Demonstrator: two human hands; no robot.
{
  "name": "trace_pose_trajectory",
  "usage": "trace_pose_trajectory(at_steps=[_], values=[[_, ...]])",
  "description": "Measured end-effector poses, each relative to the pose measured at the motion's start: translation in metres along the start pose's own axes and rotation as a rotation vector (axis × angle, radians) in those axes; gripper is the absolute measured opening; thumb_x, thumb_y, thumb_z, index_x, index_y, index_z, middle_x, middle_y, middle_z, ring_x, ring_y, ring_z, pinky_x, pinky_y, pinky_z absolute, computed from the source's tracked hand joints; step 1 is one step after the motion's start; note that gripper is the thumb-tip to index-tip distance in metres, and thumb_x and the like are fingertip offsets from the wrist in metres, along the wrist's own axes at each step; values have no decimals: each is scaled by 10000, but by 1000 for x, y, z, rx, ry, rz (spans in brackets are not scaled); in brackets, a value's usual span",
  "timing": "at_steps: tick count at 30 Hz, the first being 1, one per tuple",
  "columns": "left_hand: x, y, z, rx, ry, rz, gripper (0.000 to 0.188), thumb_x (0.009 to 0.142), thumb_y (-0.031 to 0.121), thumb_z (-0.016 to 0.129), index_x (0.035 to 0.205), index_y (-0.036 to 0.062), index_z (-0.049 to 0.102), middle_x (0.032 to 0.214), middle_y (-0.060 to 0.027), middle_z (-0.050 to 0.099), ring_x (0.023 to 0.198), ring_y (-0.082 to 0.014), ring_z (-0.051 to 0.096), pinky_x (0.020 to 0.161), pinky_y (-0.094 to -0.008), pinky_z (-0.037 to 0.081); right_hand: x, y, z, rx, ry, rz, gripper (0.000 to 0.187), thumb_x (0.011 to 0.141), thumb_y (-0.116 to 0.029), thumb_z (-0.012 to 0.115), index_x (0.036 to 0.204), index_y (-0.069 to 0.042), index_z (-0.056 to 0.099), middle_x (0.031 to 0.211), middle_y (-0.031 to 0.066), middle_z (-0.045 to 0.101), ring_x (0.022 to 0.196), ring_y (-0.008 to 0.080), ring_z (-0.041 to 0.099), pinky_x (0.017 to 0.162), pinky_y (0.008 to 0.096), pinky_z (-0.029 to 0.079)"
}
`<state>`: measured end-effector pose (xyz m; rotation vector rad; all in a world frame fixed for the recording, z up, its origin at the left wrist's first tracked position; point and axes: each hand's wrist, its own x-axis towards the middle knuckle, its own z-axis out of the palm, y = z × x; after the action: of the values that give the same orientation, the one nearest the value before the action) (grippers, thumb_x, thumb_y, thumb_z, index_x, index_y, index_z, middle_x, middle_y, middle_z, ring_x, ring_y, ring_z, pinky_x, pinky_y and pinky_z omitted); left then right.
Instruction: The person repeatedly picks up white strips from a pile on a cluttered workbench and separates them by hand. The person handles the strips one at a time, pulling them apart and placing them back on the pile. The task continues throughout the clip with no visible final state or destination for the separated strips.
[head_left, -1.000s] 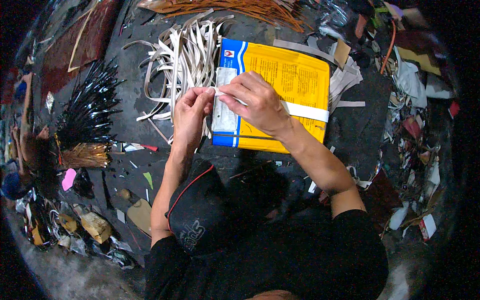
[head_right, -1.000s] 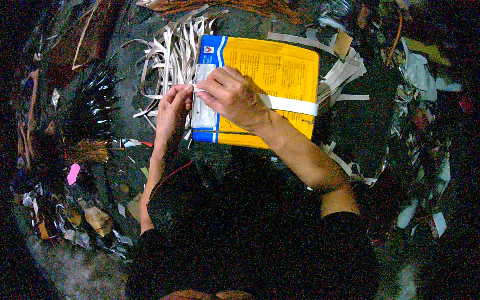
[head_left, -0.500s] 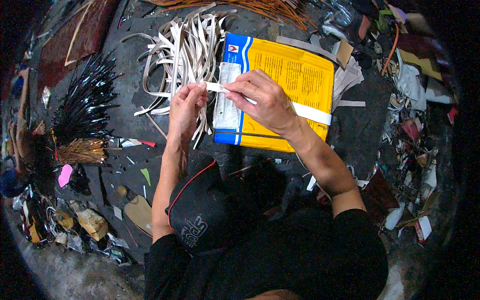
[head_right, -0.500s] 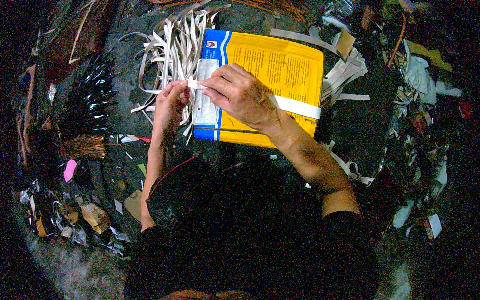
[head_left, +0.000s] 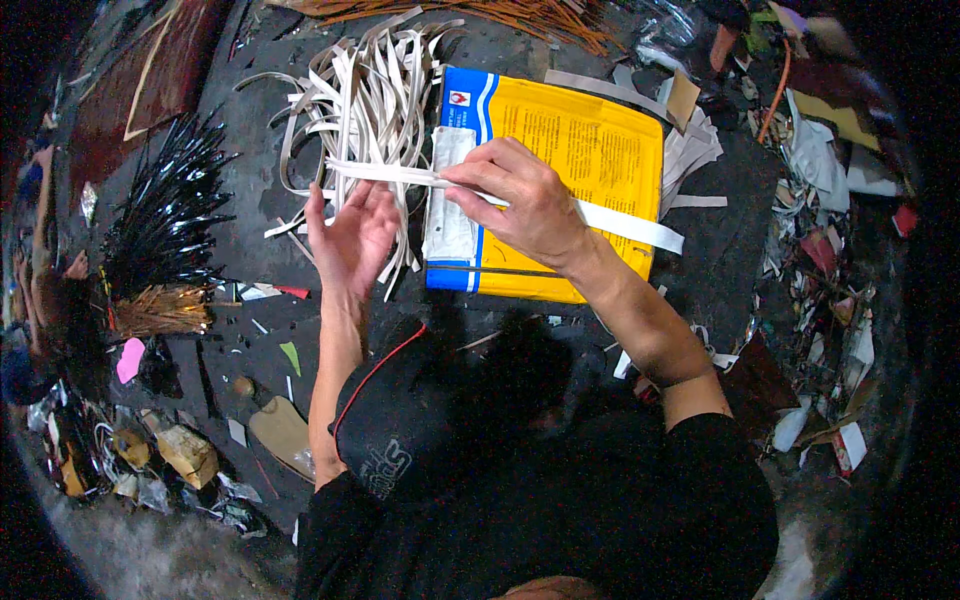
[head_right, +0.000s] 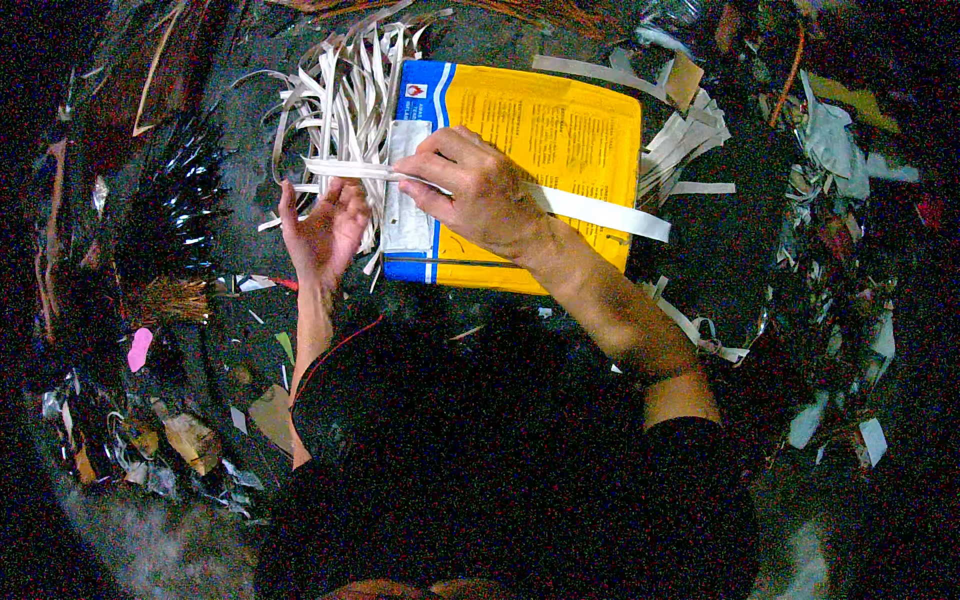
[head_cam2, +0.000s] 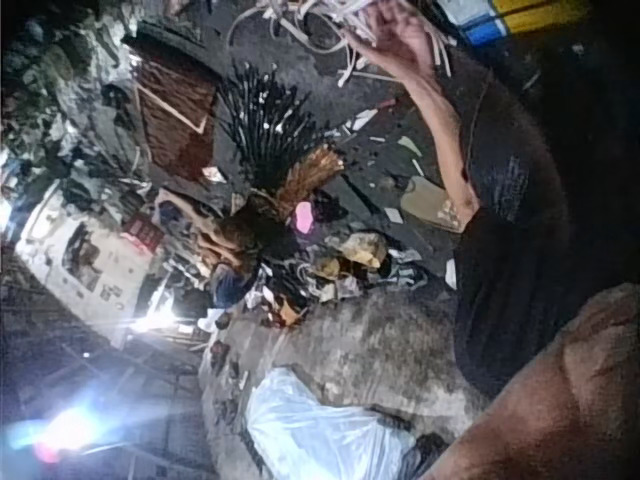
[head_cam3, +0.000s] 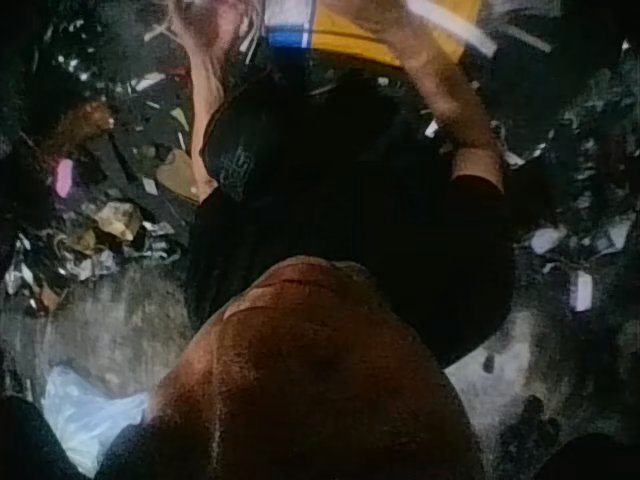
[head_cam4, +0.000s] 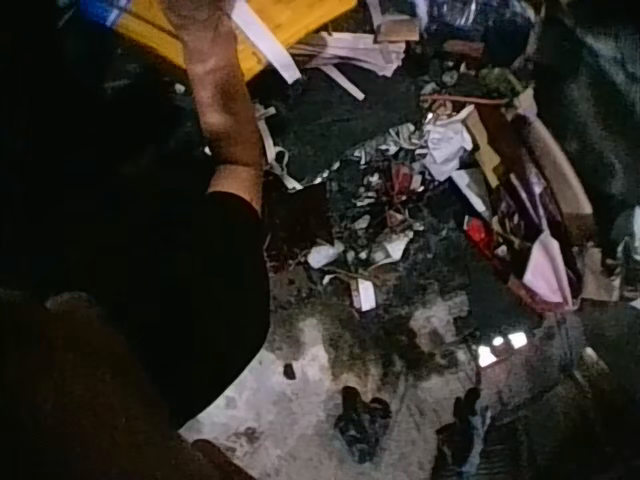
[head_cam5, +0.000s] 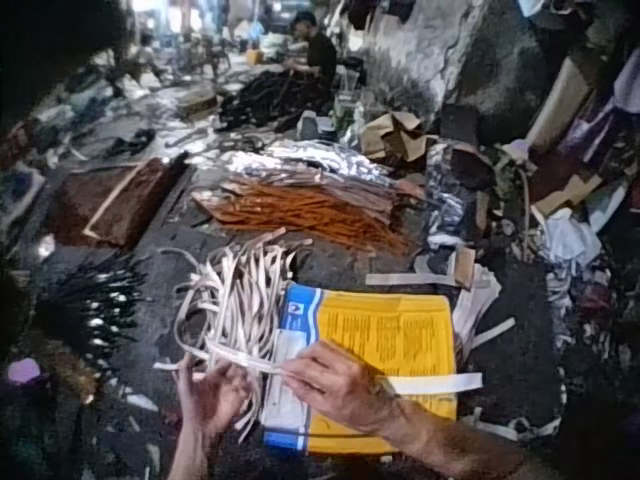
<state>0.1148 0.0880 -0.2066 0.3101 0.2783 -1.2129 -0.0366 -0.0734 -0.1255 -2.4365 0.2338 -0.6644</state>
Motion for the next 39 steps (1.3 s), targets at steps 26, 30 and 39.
trace_pose_trajectory(at_steps=[26, 30, 39], values=[[18, 29, -26, 306, 278, 170, 301, 957, 310, 552, 1038, 24, 601, 831, -29, 602, 708, -126, 570, 630, -227, 440, 1, -1, 8, -22, 33, -56, 120, 773, -109, 701, 849, -35, 646, 810, 89, 587, 777, 270, 588, 710, 362, 495], [-4, -15, 39, 599, 120, 87, 331, 954, 301, 561, 1086, 1, 608, 859, -29, 618, 712, -104, 559, 659, -221, 433, 4, -3, 7, -44, 39, -84, 123, 769, -111, 697, 835, -33, 627, 801, 93, 573, 772, 274, 577, 704, 362, 488], [11, -8, 7, 772, 214, 74, 170, 896, 200, 666, 863, 38, 628, 758, -19, 623, 653, -69, 554, 580, -183, 420, 5, -1, 6, 9, 12, -95, 156, 750, -47, 738, 891, -36, 671, 816, 74, 613, 766, 245, 606, 677, 341, 506]])
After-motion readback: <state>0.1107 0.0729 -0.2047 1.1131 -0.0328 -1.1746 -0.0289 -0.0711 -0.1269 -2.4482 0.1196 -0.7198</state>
